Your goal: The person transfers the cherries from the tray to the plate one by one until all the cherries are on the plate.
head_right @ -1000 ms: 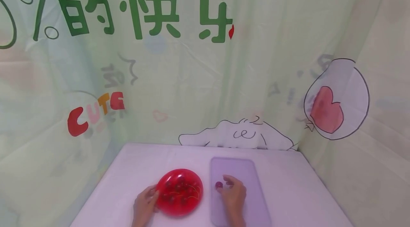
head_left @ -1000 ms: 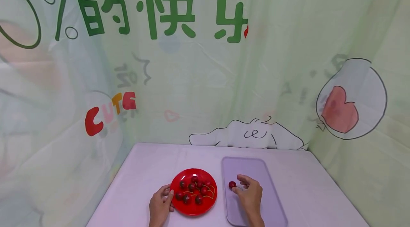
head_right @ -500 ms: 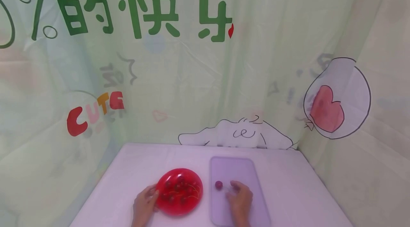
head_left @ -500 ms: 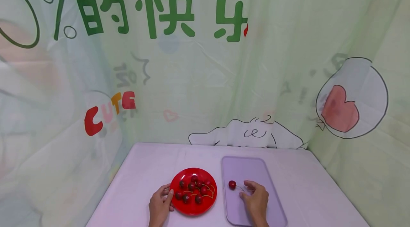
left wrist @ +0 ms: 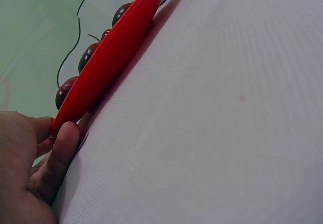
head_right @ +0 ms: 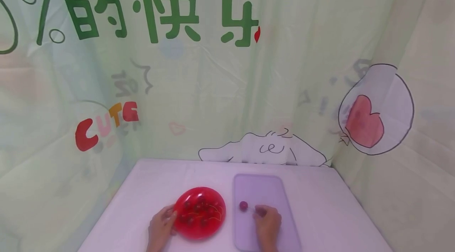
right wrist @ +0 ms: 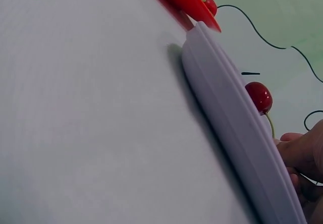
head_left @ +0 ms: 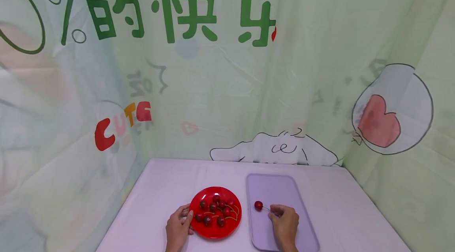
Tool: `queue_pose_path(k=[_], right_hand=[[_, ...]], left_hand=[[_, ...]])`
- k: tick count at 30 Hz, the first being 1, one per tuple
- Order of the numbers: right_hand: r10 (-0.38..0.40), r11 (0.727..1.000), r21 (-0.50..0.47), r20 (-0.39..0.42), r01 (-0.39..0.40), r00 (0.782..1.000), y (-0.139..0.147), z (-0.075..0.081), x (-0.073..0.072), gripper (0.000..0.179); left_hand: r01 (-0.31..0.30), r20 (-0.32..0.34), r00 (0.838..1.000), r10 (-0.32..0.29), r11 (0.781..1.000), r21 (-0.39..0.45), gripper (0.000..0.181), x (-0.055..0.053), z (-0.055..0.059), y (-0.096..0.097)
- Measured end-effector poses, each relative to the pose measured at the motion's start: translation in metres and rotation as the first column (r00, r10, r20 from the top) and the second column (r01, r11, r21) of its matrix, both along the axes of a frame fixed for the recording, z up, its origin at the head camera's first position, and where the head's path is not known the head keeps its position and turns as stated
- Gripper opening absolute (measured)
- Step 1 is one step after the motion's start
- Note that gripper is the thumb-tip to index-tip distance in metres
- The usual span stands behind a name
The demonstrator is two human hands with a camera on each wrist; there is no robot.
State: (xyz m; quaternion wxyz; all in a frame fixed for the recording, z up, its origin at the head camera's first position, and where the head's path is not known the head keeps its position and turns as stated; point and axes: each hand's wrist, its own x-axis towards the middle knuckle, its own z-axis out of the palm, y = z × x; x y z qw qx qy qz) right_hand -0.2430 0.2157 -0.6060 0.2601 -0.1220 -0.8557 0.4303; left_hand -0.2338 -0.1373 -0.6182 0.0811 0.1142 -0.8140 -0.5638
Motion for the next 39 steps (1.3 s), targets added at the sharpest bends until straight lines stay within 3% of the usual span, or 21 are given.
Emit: queue_pose_path(k=[11, 27, 39], right_hand=[[-0.025, 0.999, -0.028, -0.048, 0.024, 0.999, -0.003, 0.001, 0.000, 0.017], [-0.052, 0.987, -0.149, 0.034, 0.057, 0.998, -0.003, 0.008, 0.004, 0.013], [-0.046, 0.941, -0.333, 0.058, 0.063, 0.997, -0.002, 0.015, 0.005, 0.016]], left_hand=[[-0.005, -0.008, 1.000, 0.005, 1.000, -0.010, 0.038, 0.001, 0.000, 0.002], [0.009, -0.020, 1.000, -0.009, 1.000, -0.007, 0.039, 0.002, 0.001, 0.000], [-0.001, -0.014, 1.000, 0.001, 1.000, -0.015, 0.038, 0.001, -0.002, 0.001]])
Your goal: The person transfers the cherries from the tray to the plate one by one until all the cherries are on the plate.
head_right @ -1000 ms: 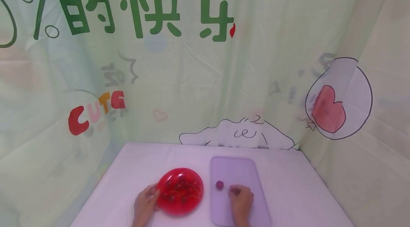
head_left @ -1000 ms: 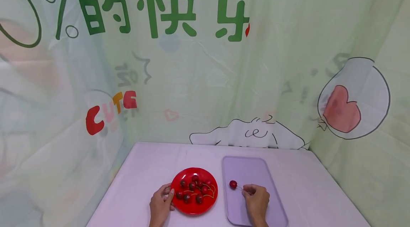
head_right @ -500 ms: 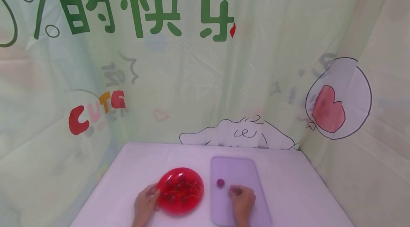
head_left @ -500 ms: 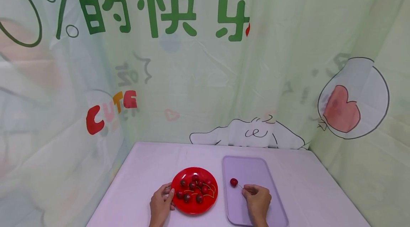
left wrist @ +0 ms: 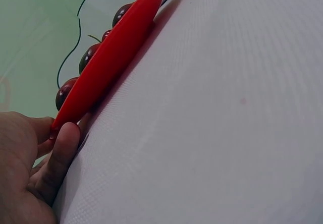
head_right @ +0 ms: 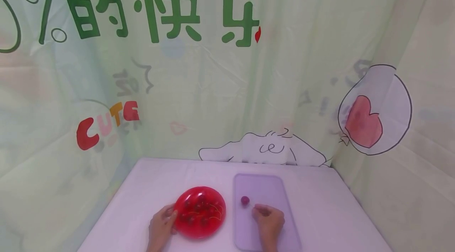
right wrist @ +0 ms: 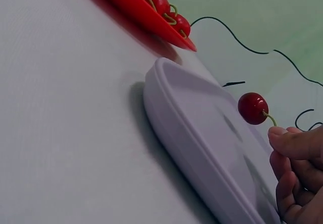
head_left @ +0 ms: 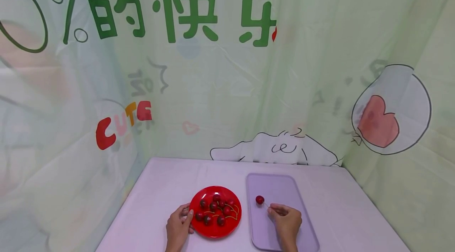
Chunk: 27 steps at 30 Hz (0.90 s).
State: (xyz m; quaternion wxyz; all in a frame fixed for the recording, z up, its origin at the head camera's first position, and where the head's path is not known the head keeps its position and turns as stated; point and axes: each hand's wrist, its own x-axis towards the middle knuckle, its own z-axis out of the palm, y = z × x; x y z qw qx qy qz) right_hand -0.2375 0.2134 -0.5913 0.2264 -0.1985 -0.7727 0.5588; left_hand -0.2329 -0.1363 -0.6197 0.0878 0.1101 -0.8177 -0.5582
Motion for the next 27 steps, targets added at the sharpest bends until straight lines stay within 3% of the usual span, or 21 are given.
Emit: queue_pose_path(k=[5, 12, 21, 27], right_hand=[[0.020, 0.994, -0.108, -0.007, -0.021, 1.000, 0.000, 0.006, 0.001, 0.021], [0.046, 0.965, -0.256, -0.028, -0.052, 0.999, 0.001, 0.010, 0.002, 0.025], [0.028, 0.951, -0.308, -0.047, -0.041, 0.999, -0.002, 0.011, 0.002, 0.023], [0.027, 0.938, -0.346, -0.039, -0.038, 0.999, -0.005, 0.016, 0.004, 0.027]], left_hand=[[0.004, 0.001, 1.000, -0.004, 1.000, 0.014, 0.038, 0.001, 0.001, 0.000], [0.004, 0.001, 1.000, -0.004, 1.000, 0.025, 0.038, 0.001, 0.001, 0.001], [0.012, -0.015, 1.000, -0.011, 1.000, 0.021, 0.039, 0.001, 0.005, -0.001], [0.011, -0.004, 1.000, -0.011, 1.000, 0.012, 0.039, -0.001, 0.001, -0.001]])
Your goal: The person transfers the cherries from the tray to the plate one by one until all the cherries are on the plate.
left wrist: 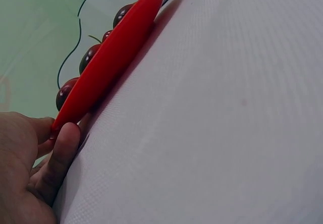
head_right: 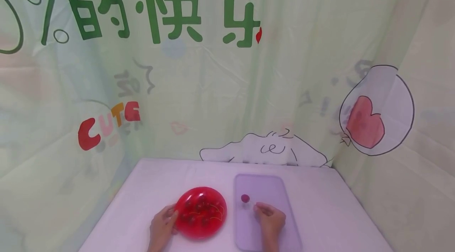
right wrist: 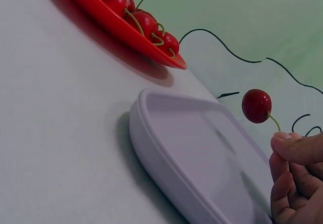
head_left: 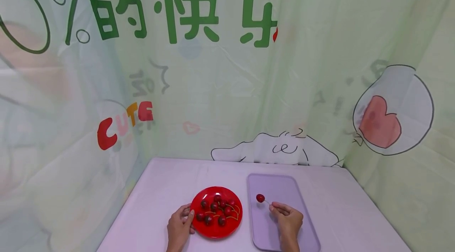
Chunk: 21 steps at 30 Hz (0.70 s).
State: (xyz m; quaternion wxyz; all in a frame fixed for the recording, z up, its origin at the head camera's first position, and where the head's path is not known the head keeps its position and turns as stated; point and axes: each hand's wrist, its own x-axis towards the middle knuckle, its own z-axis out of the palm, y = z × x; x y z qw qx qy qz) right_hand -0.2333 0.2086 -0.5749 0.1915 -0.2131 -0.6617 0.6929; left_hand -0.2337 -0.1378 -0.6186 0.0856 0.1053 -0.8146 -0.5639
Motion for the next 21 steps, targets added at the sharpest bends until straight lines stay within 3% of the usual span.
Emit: queue_pose_path(k=[21], right_hand=[[0.060, 0.997, -0.048, -0.011, -0.061, 0.998, -0.0064, -0.0014, -0.0031, 0.024]], left_hand=[[-0.004, 0.002, 1.000, 0.004, 1.000, -0.003, 0.038, -0.0010, -0.0050, -0.0008]])
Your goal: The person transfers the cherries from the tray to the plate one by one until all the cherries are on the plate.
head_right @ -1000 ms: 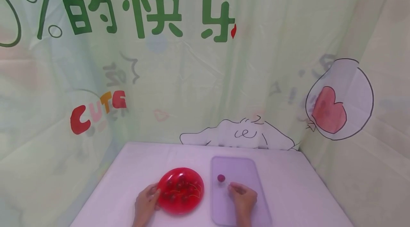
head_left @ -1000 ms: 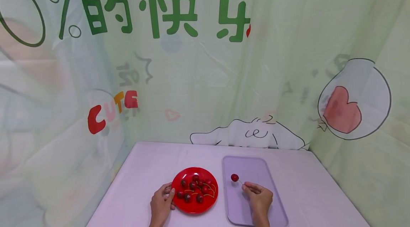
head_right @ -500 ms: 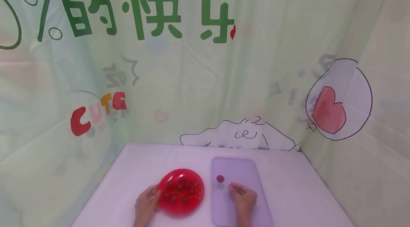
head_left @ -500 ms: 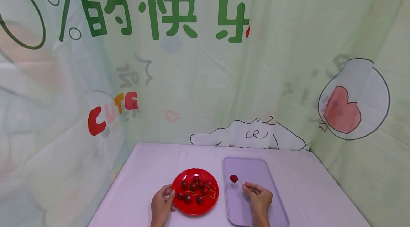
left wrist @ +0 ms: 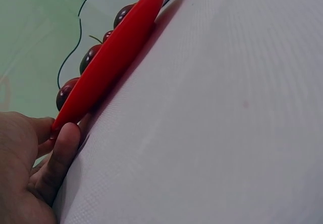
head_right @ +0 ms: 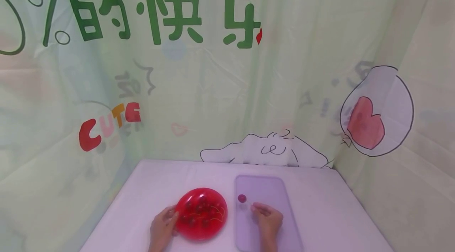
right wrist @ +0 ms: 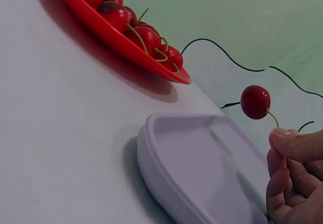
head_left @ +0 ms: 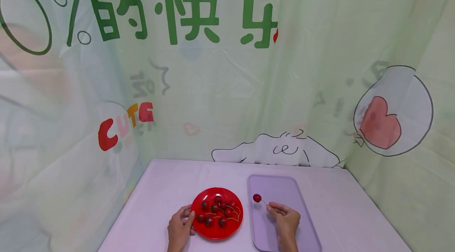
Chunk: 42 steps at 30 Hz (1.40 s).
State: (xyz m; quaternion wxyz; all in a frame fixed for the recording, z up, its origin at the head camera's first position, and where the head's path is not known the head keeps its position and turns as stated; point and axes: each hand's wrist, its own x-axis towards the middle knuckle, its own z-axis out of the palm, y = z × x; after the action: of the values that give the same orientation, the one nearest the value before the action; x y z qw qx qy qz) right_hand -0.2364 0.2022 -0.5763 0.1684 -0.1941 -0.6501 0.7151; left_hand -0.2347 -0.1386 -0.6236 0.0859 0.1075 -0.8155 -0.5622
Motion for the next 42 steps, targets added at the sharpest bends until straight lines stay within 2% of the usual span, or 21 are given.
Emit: queue_pose_path(k=[7, 22, 31, 36, 42], right_hand=[[0.043, 0.999, -0.025, -0.014, -0.043, 0.999, -0.005, -0.001, -0.003, 0.033], [0.091, 0.996, -0.004, -0.024, -0.091, 0.996, -0.024, 0.003, -0.008, 0.031], [0.103, 0.995, 0.013, -0.027, -0.103, 0.994, -0.034, 0.008, -0.011, 0.032], [0.111, 0.994, 0.027, 0.002, -0.111, 0.994, -0.039, 0.011, -0.012, 0.032], [0.139, 0.990, 0.033, -0.012, -0.138, 0.990, -0.046, 0.012, -0.016, 0.032]], left_hand=[[-0.011, 0.012, 1.000, 0.011, 1.000, 0.003, 0.039, 0.003, 0.003, 0.001], [-0.003, 0.009, 1.000, 0.002, 1.000, 0.012, 0.038, 0.002, 0.003, 0.000], [0.010, -0.016, 1.000, -0.010, 1.000, 0.020, 0.039, 0.004, 0.010, 0.001], [0.008, -0.013, 1.000, -0.008, 1.000, 0.013, 0.039, 0.004, 0.009, 0.000], [-0.002, -0.009, 1.000, 0.002, 1.000, 0.009, 0.039, 0.005, 0.011, 0.001]])
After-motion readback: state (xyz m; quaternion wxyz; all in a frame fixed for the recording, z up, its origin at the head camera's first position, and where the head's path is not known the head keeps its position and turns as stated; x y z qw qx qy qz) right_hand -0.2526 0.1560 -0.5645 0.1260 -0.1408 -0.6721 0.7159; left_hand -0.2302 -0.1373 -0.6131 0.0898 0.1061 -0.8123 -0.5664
